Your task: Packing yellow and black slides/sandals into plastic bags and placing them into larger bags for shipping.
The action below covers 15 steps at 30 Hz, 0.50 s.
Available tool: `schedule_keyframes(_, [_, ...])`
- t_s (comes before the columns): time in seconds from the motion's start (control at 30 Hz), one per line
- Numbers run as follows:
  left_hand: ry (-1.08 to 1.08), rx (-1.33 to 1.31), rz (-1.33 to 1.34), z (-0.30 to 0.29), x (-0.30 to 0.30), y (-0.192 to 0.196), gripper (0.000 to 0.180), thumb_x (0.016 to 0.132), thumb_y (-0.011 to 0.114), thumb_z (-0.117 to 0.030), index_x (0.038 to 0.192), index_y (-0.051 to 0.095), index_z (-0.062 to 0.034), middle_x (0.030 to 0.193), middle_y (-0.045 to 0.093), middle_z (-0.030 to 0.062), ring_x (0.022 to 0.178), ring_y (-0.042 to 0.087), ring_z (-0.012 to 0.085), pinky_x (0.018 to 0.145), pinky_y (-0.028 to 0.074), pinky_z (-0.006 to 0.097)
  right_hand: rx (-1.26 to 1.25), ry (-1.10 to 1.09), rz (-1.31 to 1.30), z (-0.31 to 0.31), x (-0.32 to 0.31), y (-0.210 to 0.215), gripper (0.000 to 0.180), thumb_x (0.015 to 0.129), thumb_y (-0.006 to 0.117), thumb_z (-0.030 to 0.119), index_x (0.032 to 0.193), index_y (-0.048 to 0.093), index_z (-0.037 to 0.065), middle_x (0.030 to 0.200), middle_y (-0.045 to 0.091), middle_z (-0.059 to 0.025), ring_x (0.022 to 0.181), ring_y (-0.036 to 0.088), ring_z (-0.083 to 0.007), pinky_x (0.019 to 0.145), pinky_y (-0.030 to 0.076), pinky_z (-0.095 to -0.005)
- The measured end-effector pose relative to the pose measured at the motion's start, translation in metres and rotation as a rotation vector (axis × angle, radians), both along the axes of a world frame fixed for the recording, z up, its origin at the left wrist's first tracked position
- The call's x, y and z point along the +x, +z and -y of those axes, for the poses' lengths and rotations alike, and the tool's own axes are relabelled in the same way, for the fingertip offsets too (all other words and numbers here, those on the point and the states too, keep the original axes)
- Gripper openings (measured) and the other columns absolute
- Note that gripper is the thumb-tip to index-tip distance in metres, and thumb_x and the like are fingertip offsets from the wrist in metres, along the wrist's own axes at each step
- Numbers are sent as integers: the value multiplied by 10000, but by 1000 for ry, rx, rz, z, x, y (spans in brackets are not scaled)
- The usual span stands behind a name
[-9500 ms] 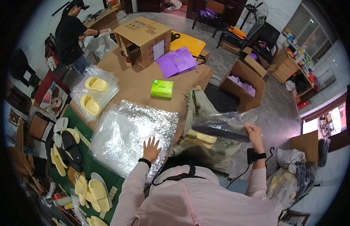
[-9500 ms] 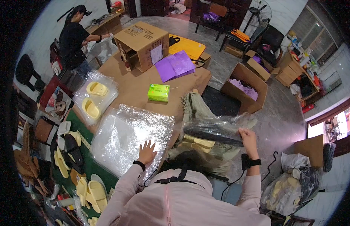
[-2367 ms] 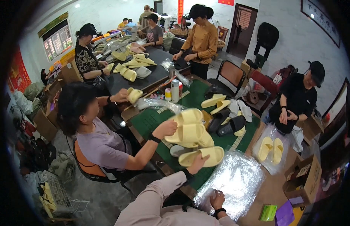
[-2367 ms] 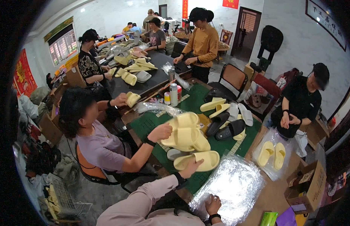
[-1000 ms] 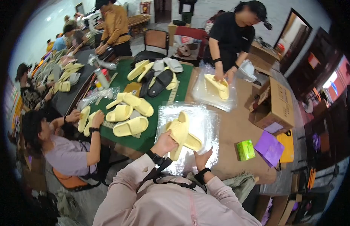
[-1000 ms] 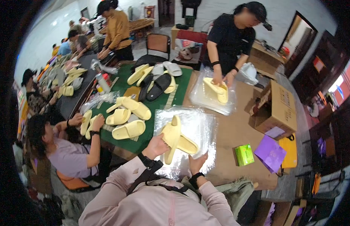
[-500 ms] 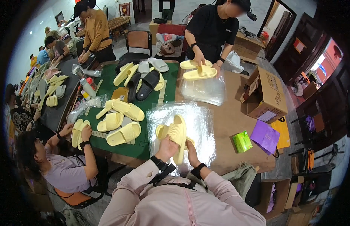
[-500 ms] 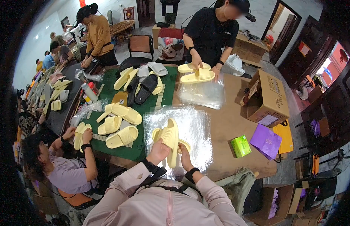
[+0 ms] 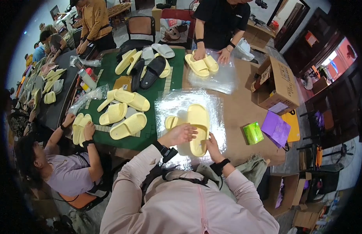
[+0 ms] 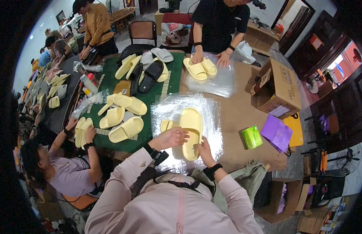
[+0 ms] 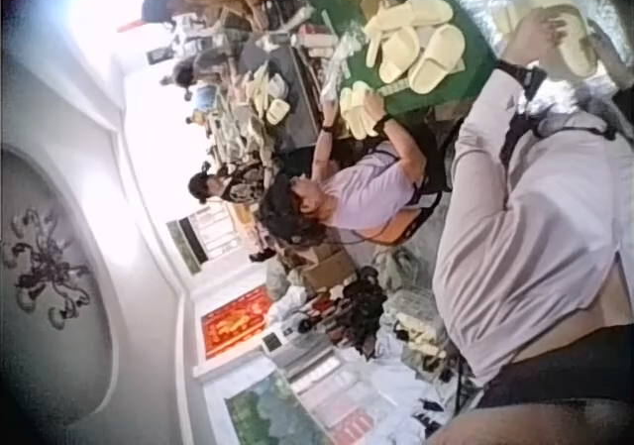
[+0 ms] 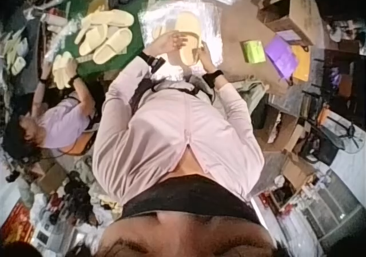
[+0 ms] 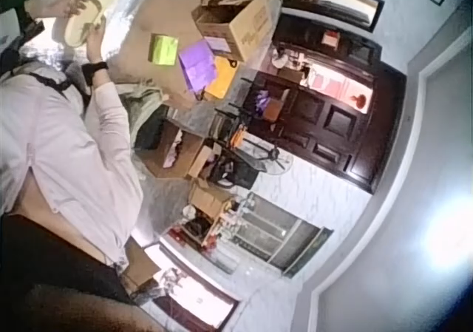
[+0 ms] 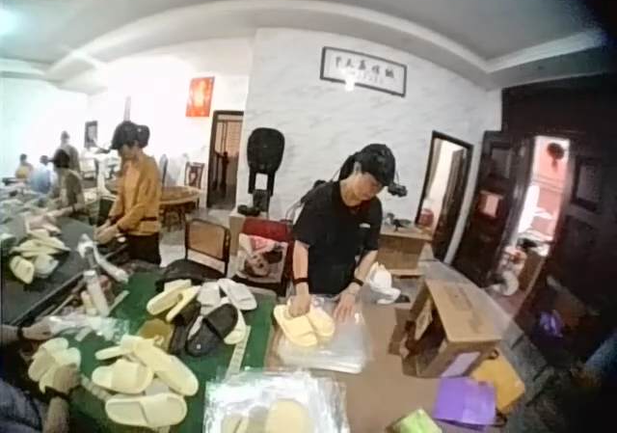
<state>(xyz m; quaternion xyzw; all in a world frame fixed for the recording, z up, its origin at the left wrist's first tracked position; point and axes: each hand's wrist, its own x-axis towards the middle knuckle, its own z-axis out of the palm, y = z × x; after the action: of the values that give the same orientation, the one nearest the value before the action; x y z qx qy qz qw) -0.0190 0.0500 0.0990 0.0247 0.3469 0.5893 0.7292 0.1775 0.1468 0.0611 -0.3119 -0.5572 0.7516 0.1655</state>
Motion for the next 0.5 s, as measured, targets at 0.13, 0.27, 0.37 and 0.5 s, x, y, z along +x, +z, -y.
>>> schedule_keyframes(0.13, [124, -101, -672, 16, -19, -50, 323, 879, 492, -271, 1031, 528, 12, 911, 603, 120, 824, 586, 213, 737, 486, 334, -206, -99, -7, -4, 8, 15, 492, 809, 491, 15, 1275, 336, 10, 998, 571, -98, 861, 571, -150, 761, 472, -253])
schedule_keyframes(0.27, [224, -83, -1821, 32, -18, -87, 400, 807, 592, -246, 1105, 478, -4, 991, 551, 161, 914, 543, 285, 797, 438, 380, -283, -101, -64, -3, 13, 18, 480, 804, 494, 21, 1267, 366, 11, 1037, 553, -87, 905, 553, -139, 786, 459, -250])
schedule_keyframes(0.37, [4, -84, -2000, 41, -13, -87, 462, 770, 610, -239, 1154, 453, -34, 1093, 491, 185, 1036, 472, 343, 878, 385, 433, -319, -69, -77, 2, 15, 28, 484, 802, 487, 22, 1269, 362, 13, 1048, 547, -88, 915, 547, -135, 793, 455, -247])
schedule_keyframes(0.5, [-251, -43, -2114, 45, -10, -104, 417, 752, 555, -157, 1142, 478, -29, 1034, 524, 145, 1003, 488, 316, 846, 390, 422, -351, -58, -89, 10, 19, 50, 495, 777, 451, -11, 1264, 365, -2, 1095, 550, -109, 972, 566, -179, 848, 465, -286])
